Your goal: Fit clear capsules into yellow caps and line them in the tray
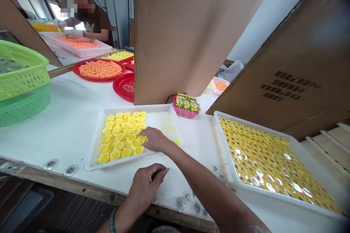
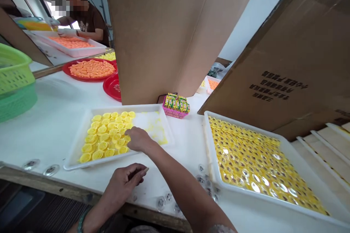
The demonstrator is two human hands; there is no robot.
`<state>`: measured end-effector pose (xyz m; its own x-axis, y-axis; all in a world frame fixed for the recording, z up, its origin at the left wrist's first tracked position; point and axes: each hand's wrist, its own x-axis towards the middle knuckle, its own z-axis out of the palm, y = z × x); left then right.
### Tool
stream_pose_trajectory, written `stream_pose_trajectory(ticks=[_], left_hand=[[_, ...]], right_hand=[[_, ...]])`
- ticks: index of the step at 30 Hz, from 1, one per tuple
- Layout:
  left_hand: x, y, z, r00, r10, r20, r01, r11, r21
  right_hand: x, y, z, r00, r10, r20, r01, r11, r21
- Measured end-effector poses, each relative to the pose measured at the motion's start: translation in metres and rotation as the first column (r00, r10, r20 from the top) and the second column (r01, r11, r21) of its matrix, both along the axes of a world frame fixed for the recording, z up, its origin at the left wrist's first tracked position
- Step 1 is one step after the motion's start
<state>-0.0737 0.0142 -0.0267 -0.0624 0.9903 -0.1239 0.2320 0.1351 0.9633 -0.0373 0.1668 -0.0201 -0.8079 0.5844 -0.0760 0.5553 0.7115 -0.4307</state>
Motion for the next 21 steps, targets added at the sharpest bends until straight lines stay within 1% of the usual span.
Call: stream_pose_trajectory(ticks=[3,5,7,8,10,12,13,14,15,17,19,20,21], left_hand=[[-0.008,0.001,-0.003,1.000,0.024,0.018,-0.024,1.000,-0.003],[-0.012,0.002,-0.004,0.998,0.037,0.054,-0.037,0.999,-0.014],[-0.019,0.006,-0.004,0.992,0.077,0.100,-0.074,0.997,-0.029],[-0.023,0.010,-0.003,0.987,0.118,0.111,-0.115,0.993,-0.037],[-0.034,0.021,0.001,0.963,0.248,0.101,-0.246,0.969,-0.032],[-0.045,0.037,0.007,0.921,0.378,0.091,-0.379,0.925,-0.005],[-0.049,0.046,0.012,0.903,0.411,0.123,-0.414,0.910,-0.003],[-0.052,0.055,0.016,0.890,0.418,0.181,-0.422,0.906,-0.020],[-0.054,0.065,0.021,0.880,0.395,0.263,-0.398,0.916,-0.047],[-0.053,0.082,0.028,0.846,0.287,0.450,-0.280,0.956,-0.083],[-0.049,0.094,0.031,0.783,0.188,0.592,-0.181,0.981,-0.073],[-0.046,0.098,0.030,0.753,0.170,0.636,-0.164,0.984,-0.069],[-0.043,0.102,0.029,0.728,0.176,0.662,-0.168,0.983,-0.077]], right_hand=[[0.002,0.004,-0.010,1.000,0.016,-0.022,-0.016,1.000,0.026],[0.008,0.009,-0.012,0.999,-0.015,-0.047,0.017,0.999,0.043],[0.018,0.015,-0.012,0.997,-0.056,-0.061,0.059,0.997,0.052],[0.024,0.017,-0.010,0.994,-0.079,-0.081,0.083,0.995,0.054],[0.035,0.020,-0.006,0.978,-0.124,-0.167,0.132,0.991,0.037],[0.044,0.019,0.000,0.934,-0.164,-0.317,0.166,0.986,-0.021],[0.047,0.017,0.004,0.900,-0.179,-0.397,0.169,0.984,-0.059],[0.049,0.015,0.007,0.865,-0.187,-0.466,0.162,0.982,-0.093],[0.050,0.012,0.011,0.828,-0.192,-0.528,0.151,0.981,-0.120],[0.051,0.007,0.016,0.761,-0.191,-0.620,0.124,0.981,-0.150],[0.050,0.003,0.017,0.711,-0.181,-0.680,0.122,0.983,-0.134],[0.050,0.002,0.016,0.695,-0.176,-0.697,0.141,0.984,-0.108],[0.051,0.001,0.013,0.688,-0.172,-0.705,0.173,0.982,-0.071]])
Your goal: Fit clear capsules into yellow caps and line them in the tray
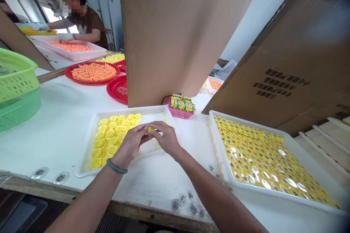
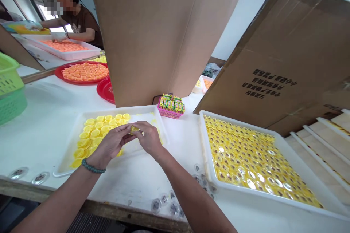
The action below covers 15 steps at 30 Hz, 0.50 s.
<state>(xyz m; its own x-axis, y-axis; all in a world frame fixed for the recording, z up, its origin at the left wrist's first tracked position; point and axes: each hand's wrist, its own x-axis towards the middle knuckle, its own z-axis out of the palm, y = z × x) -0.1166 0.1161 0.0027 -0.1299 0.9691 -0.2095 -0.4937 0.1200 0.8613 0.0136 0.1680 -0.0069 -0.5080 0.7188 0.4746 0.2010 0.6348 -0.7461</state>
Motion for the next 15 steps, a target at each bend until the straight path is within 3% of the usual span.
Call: stream_pose_trajectory(ticks=[4,7,12,15], left_hand=[[0.009,0.008,-0.007,0.998,0.048,0.034,-0.047,0.999,-0.024],[0.013,0.012,-0.010,0.990,0.137,-0.009,-0.137,0.991,0.000],[0.017,0.015,-0.012,0.978,0.185,-0.095,-0.182,0.982,0.043],[0.021,0.015,-0.013,0.982,0.160,-0.101,-0.153,0.986,0.072]], right_hand=[[0.010,0.000,-0.015,0.986,-0.147,0.079,0.133,0.978,0.160],[0.021,-0.001,-0.022,0.970,-0.193,0.151,0.162,0.968,0.194],[0.028,0.001,-0.019,0.975,-0.188,0.121,0.173,0.977,0.125],[0.024,0.002,-0.017,0.978,-0.160,0.130,0.132,0.970,0.206]])
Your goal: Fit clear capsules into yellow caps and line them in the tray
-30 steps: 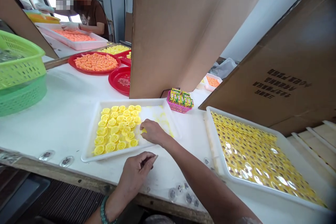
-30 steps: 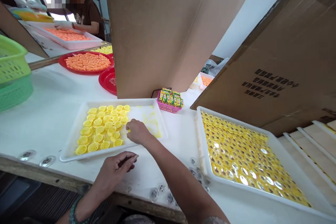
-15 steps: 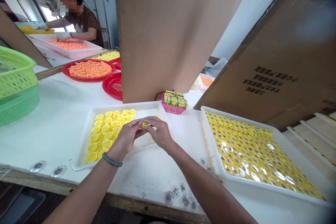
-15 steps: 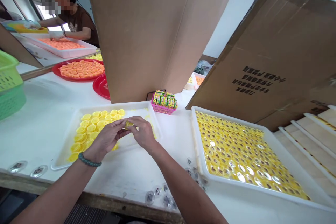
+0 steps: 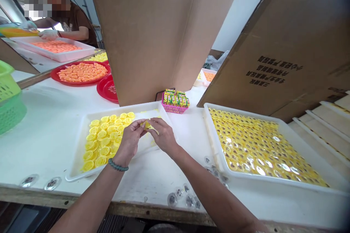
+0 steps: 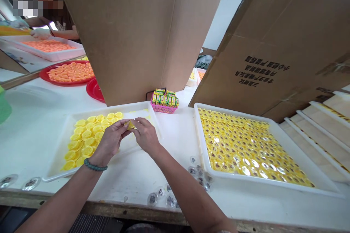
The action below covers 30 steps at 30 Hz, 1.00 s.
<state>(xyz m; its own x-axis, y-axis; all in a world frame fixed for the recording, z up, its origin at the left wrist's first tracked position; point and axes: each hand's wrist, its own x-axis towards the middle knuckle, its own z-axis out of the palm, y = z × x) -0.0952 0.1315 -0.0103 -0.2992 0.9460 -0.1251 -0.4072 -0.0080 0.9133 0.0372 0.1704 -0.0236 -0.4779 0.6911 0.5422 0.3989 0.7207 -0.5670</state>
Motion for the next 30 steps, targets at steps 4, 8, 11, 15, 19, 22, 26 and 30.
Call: stream_pose_trajectory(ticks=[4,8,11,15,19,22,26,30], left_hand=[[0.003,0.000,-0.001,0.998,0.038,0.053,-0.037,0.999,-0.013],[0.002,-0.002,-0.001,0.993,0.022,0.114,-0.021,1.000,-0.003],[0.002,-0.006,-0.002,0.980,-0.064,0.190,0.065,0.998,0.001],[0.010,-0.011,-0.002,0.960,-0.130,0.246,0.131,0.991,0.016],[0.020,-0.013,-0.002,0.968,-0.065,0.242,0.069,0.998,-0.009],[0.022,-0.013,-0.005,0.971,-0.015,0.238,0.026,0.999,-0.042],[0.016,-0.012,-0.007,0.971,0.040,0.235,-0.030,0.998,-0.048],[0.013,-0.013,-0.006,0.947,-0.022,0.320,0.035,0.999,-0.035]], right_hand=[[-0.001,-0.002,-0.005,0.995,-0.022,0.095,0.016,0.998,0.059],[0.009,-0.009,-0.007,0.996,-0.065,0.068,0.066,0.998,-0.011],[0.018,-0.012,0.003,0.994,-0.098,-0.039,0.094,0.991,-0.098],[0.022,-0.012,0.014,1.000,-0.003,0.024,0.004,1.000,-0.014],[0.018,-0.012,0.008,0.984,-0.022,0.178,0.007,0.996,0.084],[0.016,-0.013,0.002,0.983,-0.072,0.170,0.062,0.996,0.060],[0.022,-0.015,-0.001,0.980,-0.115,0.162,0.123,0.991,-0.043],[0.027,-0.018,0.004,0.983,-0.177,0.041,0.182,0.964,-0.194]])
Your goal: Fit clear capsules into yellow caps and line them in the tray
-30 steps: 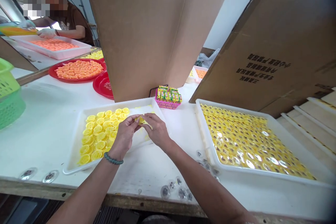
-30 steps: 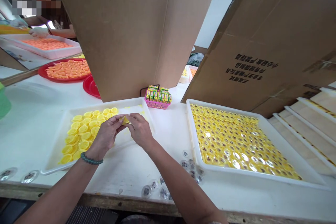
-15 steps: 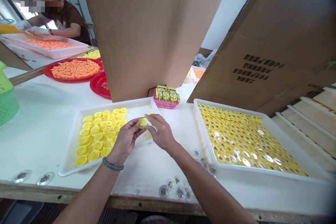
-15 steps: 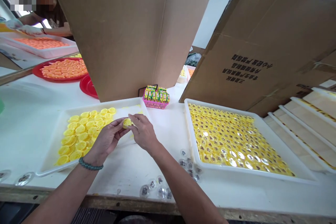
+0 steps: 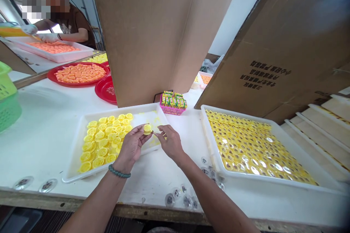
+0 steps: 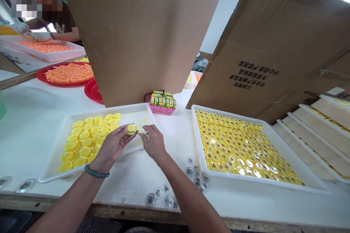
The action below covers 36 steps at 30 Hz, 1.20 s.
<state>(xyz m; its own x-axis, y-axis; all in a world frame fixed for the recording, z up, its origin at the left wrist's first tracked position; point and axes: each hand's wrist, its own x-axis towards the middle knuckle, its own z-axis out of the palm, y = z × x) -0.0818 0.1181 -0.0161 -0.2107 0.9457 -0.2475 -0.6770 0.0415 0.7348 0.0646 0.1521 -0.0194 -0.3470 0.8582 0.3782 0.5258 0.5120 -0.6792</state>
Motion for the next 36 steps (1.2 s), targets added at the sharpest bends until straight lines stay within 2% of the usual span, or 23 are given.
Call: stream_pose_trajectory(ticks=[2,6,10,15,19,22,25,27,30,32,34,36], left_hand=[[0.003,-0.003,0.002,0.997,-0.042,0.068,0.042,0.999,-0.005],[0.012,-0.009,0.007,0.990,-0.067,0.127,0.068,0.998,-0.004],[0.019,-0.015,0.013,0.992,-0.089,0.086,0.090,0.996,-0.006],[0.029,-0.034,0.019,0.988,-0.151,-0.025,0.151,0.988,0.013],[0.039,-0.056,0.019,0.952,-0.291,-0.093,0.291,0.957,-0.015],[0.046,-0.067,0.018,0.872,-0.481,-0.089,0.476,0.876,-0.078],[0.055,-0.072,0.014,0.765,-0.639,-0.078,0.629,0.768,-0.121],[0.061,-0.074,0.011,0.736,-0.673,-0.076,0.662,0.738,-0.131],[0.068,-0.076,0.006,0.754,-0.653,-0.072,0.633,0.751,-0.188],[0.068,-0.079,0.000,0.783,-0.616,-0.087,0.584,0.776,-0.238],[0.066,-0.081,-0.006,0.821,-0.564,-0.090,0.527,0.809,-0.260],[0.065,-0.083,-0.012,0.859,-0.507,-0.072,0.475,0.841,-0.257]], right_hand=[[0.001,-0.003,0.005,0.995,0.014,-0.096,-0.017,0.999,-0.029],[0.003,-0.009,0.017,0.985,0.039,-0.170,-0.037,0.999,0.015],[0.011,-0.014,0.024,0.979,0.042,-0.202,-0.043,0.999,0.001],[0.031,-0.028,0.027,0.960,0.066,-0.273,-0.094,0.991,-0.094],[0.057,-0.047,0.027,0.937,0.138,-0.320,-0.210,0.957,-0.203],[0.075,-0.061,0.026,0.932,0.183,-0.314,-0.273,0.923,-0.271],[0.089,-0.071,0.024,0.941,0.216,-0.262,-0.288,0.916,-0.280],[0.099,-0.077,0.020,0.959,0.205,-0.196,-0.250,0.937,-0.246],[0.118,-0.088,0.012,0.997,0.067,-0.039,-0.072,0.984,-0.164],[0.131,-0.098,0.008,0.997,-0.005,0.083,0.015,0.993,-0.117],[0.140,-0.111,0.003,0.980,0.037,0.195,-0.017,0.995,-0.102],[0.141,-0.122,0.000,0.943,0.149,0.299,-0.119,0.986,-0.114]])
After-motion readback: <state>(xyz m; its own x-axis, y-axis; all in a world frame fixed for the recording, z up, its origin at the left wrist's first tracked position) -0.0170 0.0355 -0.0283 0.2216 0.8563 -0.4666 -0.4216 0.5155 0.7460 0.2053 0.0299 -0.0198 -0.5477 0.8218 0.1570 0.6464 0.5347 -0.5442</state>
